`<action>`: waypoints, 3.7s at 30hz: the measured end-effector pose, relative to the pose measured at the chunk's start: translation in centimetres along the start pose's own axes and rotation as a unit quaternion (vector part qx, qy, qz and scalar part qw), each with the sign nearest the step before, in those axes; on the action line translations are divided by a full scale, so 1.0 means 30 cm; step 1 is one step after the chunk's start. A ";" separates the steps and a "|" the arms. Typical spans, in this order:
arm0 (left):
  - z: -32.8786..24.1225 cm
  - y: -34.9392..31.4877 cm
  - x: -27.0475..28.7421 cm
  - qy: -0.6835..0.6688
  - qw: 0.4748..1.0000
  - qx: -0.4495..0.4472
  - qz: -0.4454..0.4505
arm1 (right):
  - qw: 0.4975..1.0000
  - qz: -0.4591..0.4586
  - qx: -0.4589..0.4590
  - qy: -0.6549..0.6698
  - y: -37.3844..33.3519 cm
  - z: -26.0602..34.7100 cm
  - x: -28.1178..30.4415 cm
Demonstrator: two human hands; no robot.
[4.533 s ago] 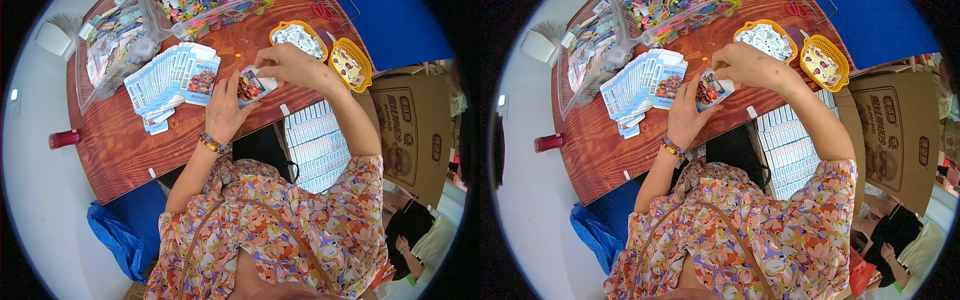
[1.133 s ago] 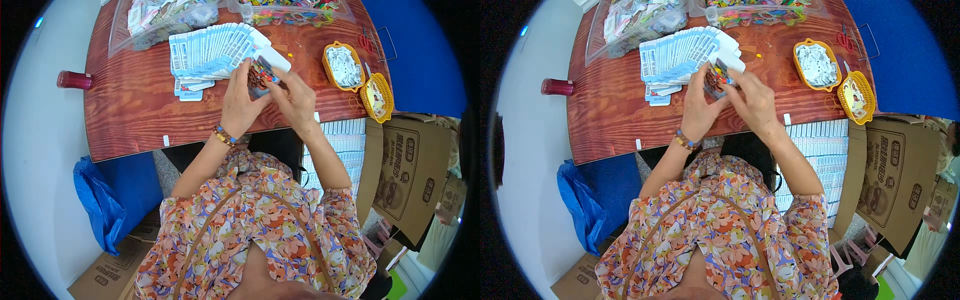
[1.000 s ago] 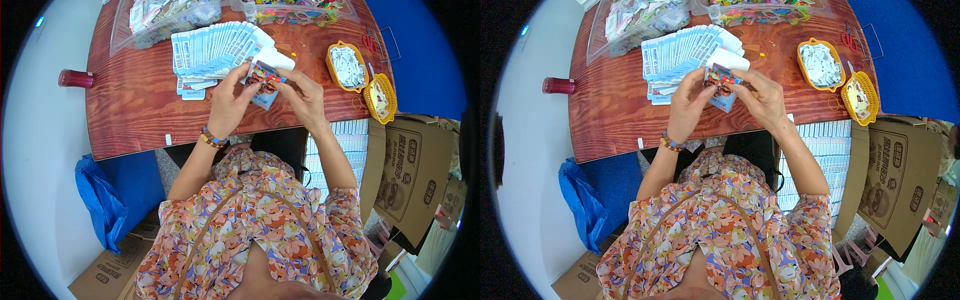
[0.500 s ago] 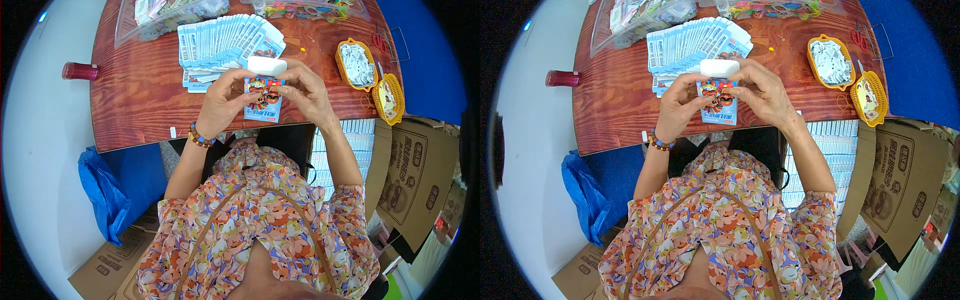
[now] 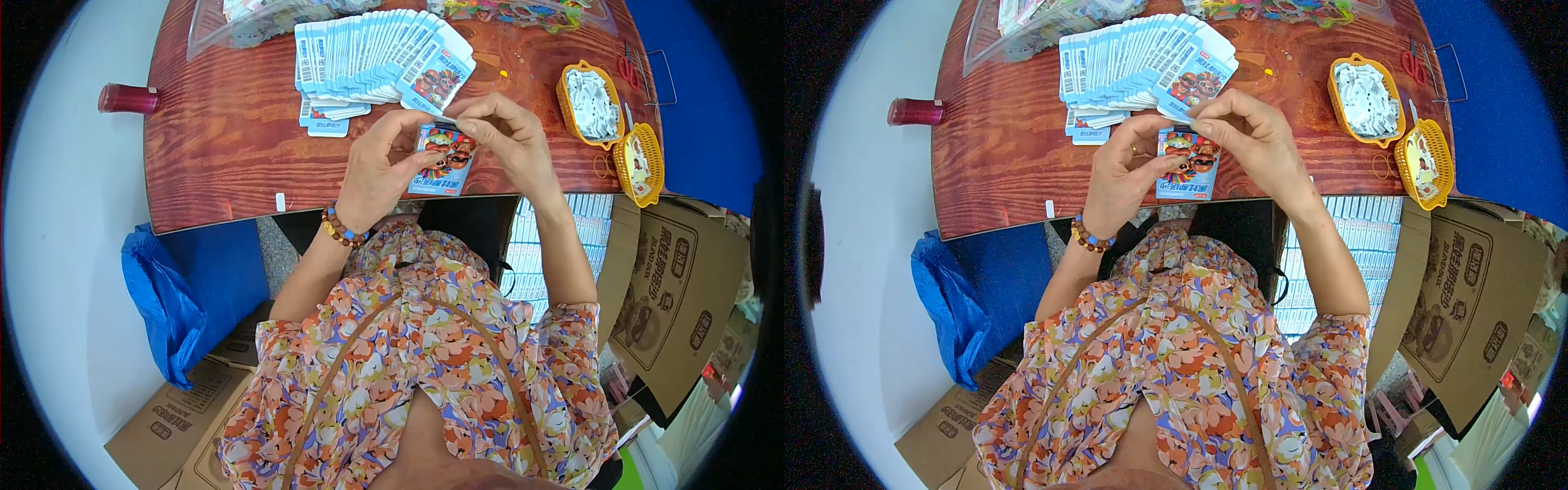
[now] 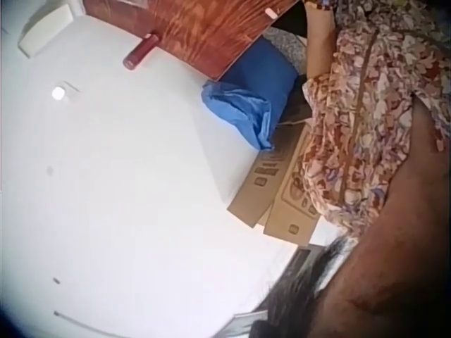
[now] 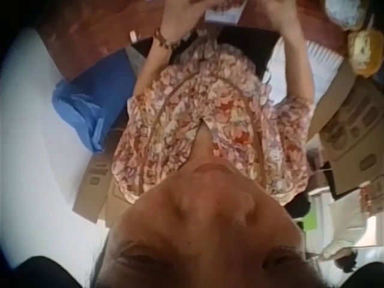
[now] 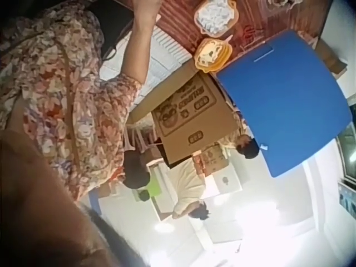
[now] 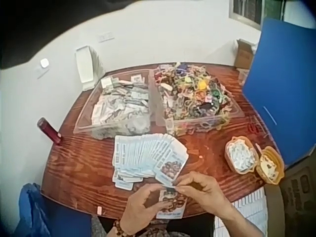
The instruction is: Packaging small colorful toy components into small individual cardboard packets.
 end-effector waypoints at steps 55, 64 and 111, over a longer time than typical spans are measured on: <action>0.121 -0.052 -0.320 -0.034 0.988 0.038 0.148 | 0.985 -0.173 0.011 -0.011 -0.447 -0.115 0.106; 0.190 -0.085 -0.483 0.099 0.951 0.125 0.264 | 0.876 -0.323 -0.357 -0.029 -1.101 -0.356 0.612; -0.050 0.079 -0.109 0.209 0.961 -0.146 0.109 | 0.969 -0.169 0.114 -0.139 -0.317 0.102 0.145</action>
Point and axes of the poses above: each hand's wrist, its own y-axis towards the middle knuckle, its own x-axis out of the back of the hand, z = x × y, the point moved 9 cm from there along y, towards the middle knuckle, and after that the axes turned 4 degrees about z, right-handed, at the moved point
